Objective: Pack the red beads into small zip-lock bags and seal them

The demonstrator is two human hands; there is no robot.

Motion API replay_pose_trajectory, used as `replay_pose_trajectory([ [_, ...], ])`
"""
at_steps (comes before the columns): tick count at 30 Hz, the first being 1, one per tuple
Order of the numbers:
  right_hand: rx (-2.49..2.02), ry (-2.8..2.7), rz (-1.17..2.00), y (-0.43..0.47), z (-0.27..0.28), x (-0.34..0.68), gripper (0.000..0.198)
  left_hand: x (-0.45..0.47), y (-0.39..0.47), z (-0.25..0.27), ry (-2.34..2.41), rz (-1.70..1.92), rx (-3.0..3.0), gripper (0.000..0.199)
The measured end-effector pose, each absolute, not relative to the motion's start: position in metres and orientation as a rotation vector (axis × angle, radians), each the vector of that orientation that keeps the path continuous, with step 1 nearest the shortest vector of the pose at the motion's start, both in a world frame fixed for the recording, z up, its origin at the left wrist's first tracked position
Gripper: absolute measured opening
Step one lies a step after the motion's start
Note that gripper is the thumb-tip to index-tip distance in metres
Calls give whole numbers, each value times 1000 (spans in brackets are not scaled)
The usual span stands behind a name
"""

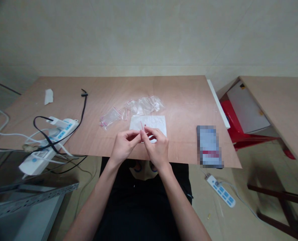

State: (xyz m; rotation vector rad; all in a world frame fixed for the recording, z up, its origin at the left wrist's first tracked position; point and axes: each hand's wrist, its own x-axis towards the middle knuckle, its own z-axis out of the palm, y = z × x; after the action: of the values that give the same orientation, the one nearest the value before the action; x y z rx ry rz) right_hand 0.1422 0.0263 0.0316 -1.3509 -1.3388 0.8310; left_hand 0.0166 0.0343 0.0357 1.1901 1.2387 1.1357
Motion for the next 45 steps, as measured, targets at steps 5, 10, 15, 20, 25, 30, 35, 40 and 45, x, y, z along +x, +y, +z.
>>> replay_pose_trajectory([
  [5,-1298,-1238,1117,29,36,146,25,16,33,38,1293,1129,1265,11],
  [10,-1168,-1353,1245,34,37,155,27,10,34,37,1131,1137,1088,15],
  [15,-1144,-1412,1252,32,41,155,27,7,31,38,1156,1138,1097,18],
  [20,-1138,-1344,1325,31,43,156,26,8,28,41,1241,1070,1272,15],
  [25,-1144,-1464,1319,32,39,164,33,8,26,41,1178,998,1223,22],
  [30,-1491,-1748,807,30,36,163,28,16,20,41,1614,1033,1433,15],
  [35,-1703,-1879,497,31,41,163,35,19,17,49,1843,1005,1561,20],
  [40,-1297,-2002,484,38,36,171,50,20,22,60,1739,1068,1521,22],
  [45,-953,-1963,693,41,32,179,39,19,26,63,1634,1093,1361,23],
])
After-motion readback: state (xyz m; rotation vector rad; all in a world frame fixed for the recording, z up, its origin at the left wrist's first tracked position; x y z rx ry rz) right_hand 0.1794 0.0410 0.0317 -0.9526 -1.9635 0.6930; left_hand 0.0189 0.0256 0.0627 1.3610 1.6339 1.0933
